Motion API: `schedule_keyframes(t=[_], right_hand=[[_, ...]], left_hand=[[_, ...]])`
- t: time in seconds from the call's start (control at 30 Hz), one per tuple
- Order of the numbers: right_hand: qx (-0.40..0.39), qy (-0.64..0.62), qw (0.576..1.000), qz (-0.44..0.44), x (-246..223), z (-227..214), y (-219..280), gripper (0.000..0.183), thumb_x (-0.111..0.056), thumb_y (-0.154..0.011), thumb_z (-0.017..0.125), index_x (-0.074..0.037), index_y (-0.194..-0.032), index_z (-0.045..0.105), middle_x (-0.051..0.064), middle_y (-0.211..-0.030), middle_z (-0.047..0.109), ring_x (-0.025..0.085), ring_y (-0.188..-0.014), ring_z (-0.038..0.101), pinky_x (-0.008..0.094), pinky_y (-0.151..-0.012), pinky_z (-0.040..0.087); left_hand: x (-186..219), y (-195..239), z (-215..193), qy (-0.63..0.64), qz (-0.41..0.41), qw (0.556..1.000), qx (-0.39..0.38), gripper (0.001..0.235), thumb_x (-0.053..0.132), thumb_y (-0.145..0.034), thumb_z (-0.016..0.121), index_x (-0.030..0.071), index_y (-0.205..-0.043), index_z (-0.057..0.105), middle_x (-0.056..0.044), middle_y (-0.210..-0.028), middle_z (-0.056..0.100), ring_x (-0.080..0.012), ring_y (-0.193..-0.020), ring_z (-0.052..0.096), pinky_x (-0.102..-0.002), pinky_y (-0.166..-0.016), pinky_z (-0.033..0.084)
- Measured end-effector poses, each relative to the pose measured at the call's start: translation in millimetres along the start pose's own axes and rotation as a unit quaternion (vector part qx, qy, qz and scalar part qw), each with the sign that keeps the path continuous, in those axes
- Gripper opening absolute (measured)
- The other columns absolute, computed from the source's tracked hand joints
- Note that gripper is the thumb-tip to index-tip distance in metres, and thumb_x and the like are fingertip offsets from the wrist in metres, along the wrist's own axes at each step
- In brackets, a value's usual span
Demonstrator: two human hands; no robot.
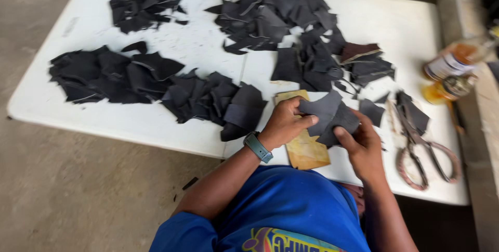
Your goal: The person cuts small black rubber pieces using shears on a white table. They repeatedly pick up pieces, align them on a wooden block, and trim the edges. The person also applies a substance from a small jar to the pieces before cutting.
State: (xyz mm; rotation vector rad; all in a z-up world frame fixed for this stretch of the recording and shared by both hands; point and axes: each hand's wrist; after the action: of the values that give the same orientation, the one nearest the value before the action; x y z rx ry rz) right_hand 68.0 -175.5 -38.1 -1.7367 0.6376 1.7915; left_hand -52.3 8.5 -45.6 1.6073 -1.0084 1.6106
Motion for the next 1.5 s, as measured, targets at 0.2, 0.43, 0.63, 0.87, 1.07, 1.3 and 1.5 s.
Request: schedule_keyframes(t=[0.2,0.43,0.63,0.87,1.07,1.3,1.5], right_hand=[[0.049,0.038,0.998,0.004,-4.8,-25.0,1.7,0.051,-0.012,-0.100,0.064,0.002,-0.146,0.048,0.014,-0.118,0.068,0.022,-0.096,0.071,0.035,-0.083,0.060],[0.061,0.033,0.997,-0.019,-0.3,-23.3,4.2,0.046,-0.011,-0.102,0.067,0.004,-0.143,0.052,0.014,-0.111,0.069,0.020,-0.092,0.071,0.034,-0.082,0.060],[0.031,0.071,0.997,-0.012,2.7,-10.8,4.4,0.042,-0.011,-0.101,0.067,0.005,-0.137,0.056,0.014,-0.109,0.070,0.020,-0.093,0.072,0.033,-0.083,0.060],[0.021,0.093,0.995,-0.001,10.5,-16.8,8.2,0.038,-0.010,-0.100,0.066,0.004,-0.135,0.059,0.013,-0.107,0.070,0.019,-0.093,0.072,0.032,-0.083,0.060],[0.019,0.116,0.993,0.004,16.2,-19.4,7.0,0.033,-0.007,-0.099,0.066,0.004,-0.130,0.062,0.013,-0.107,0.070,0.019,-0.093,0.072,0.032,-0.083,0.060],[0.011,0.180,0.984,0.001,27.5,-19.4,4.9,0.031,-0.004,-0.097,0.067,0.001,-0.128,0.065,0.011,-0.107,0.072,0.014,-0.094,0.068,0.028,-0.083,0.055],[0.033,0.387,0.920,-0.050,1.0,-9.0,15.2,0.030,-0.013,-0.088,0.075,-0.006,-0.117,0.072,0.010,-0.106,0.074,0.022,-0.096,0.066,0.036,-0.084,0.055]], left_hand=[[32.6,13.7,-66.3,0.044,0.085,0.992,0.078,0.026,0.014,-0.096,0.075,0.001,-0.118,0.067,-0.007,-0.103,0.074,-0.0104,-0.087,0.070,-0.027,-0.077,0.061],[93.0,54.6,-182.9,0.049,0.152,0.952,0.262,0.053,-0.002,-0.091,0.077,0.008,-0.137,0.051,-0.012,-0.110,0.074,-0.0168,-0.091,0.077,-0.028,-0.070,0.064],[96.4,92.7,-258.8,-0.070,0.202,0.899,0.383,0.055,-0.014,-0.100,0.076,0.006,-0.143,0.049,-0.009,-0.103,0.066,-0.0160,-0.093,0.068,-0.027,-0.079,0.060],[79.2,116.6,-326.0,-0.267,0.212,0.817,0.465,0.053,-0.019,-0.096,0.069,0.005,-0.137,0.046,-0.006,-0.125,0.066,-0.0159,-0.113,0.074,-0.027,-0.099,0.062],[52.3,115.4,-392.6,-0.326,-0.017,0.757,0.566,0.059,-0.005,-0.088,0.081,0.003,-0.141,0.056,-0.015,-0.099,0.072,-0.0225,-0.090,0.073,-0.030,-0.087,0.060],[15.4,118.7,-422.3,-0.606,0.051,0.627,0.487,0.074,0.003,-0.063,0.095,-0.010,-0.128,0.062,-0.027,-0.121,0.063,-0.0458,-0.112,0.059,-0.053,-0.097,0.048],[64.4,108.5,-308.7,-0.558,0.172,0.695,0.421,0.034,0.001,-0.090,0.078,-0.004,-0.120,0.063,-0.021,-0.122,0.062,-0.0354,-0.115,0.061,-0.042,-0.103,0.051]])
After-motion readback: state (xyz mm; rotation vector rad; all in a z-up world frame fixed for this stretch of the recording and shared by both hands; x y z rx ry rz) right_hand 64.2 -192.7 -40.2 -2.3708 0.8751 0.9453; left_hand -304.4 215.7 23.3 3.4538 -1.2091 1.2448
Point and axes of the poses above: each hand's wrist, its own y-axis away from the middle knuckle, its own z-axis out of the palm, x = y × z
